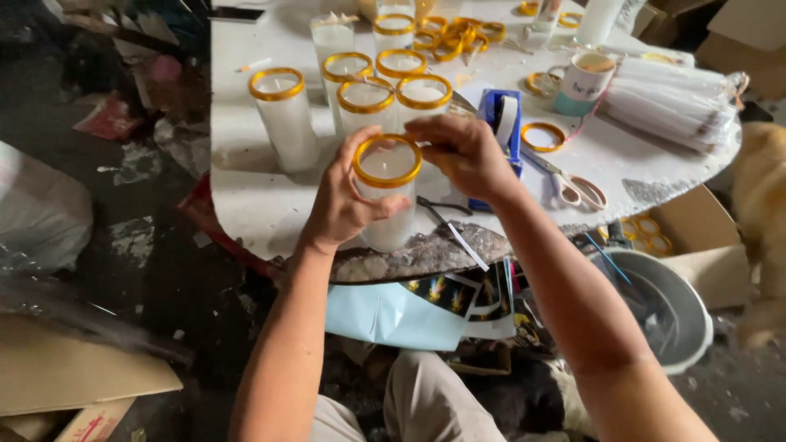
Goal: The person assembles candles by placing wicks into white cylindrical containers and securing them with gold rings. They also handle small printed images, folding them and placing them inside the containers.
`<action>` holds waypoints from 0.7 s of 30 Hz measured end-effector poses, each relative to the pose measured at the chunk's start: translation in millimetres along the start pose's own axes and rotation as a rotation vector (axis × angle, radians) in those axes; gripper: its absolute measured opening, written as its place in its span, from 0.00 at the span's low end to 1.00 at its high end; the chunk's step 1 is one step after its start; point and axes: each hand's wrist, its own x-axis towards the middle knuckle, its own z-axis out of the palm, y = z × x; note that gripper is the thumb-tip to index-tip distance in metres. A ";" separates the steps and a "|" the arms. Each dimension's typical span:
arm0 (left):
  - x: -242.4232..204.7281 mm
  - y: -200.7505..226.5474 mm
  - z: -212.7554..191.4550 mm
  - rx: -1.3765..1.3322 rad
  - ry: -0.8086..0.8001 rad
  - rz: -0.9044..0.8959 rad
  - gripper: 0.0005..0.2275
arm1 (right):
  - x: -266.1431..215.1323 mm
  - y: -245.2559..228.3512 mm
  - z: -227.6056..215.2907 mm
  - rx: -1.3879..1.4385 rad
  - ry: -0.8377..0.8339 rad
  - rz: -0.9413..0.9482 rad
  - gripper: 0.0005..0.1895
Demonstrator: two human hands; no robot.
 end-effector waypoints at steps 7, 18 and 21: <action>-8.0 40.8 -17.9 0.175 -0.035 -0.085 0.41 | -23.0 -33.2 -8.2 -0.110 -0.096 0.098 0.20; -5.5 7.0 27.0 0.518 0.298 -0.113 0.46 | -57.2 -64.7 11.9 -0.252 -0.003 -0.087 0.12; -6.6 5.9 21.9 0.487 0.276 -0.062 0.45 | -61.6 -66.9 11.0 -0.205 0.003 -0.088 0.04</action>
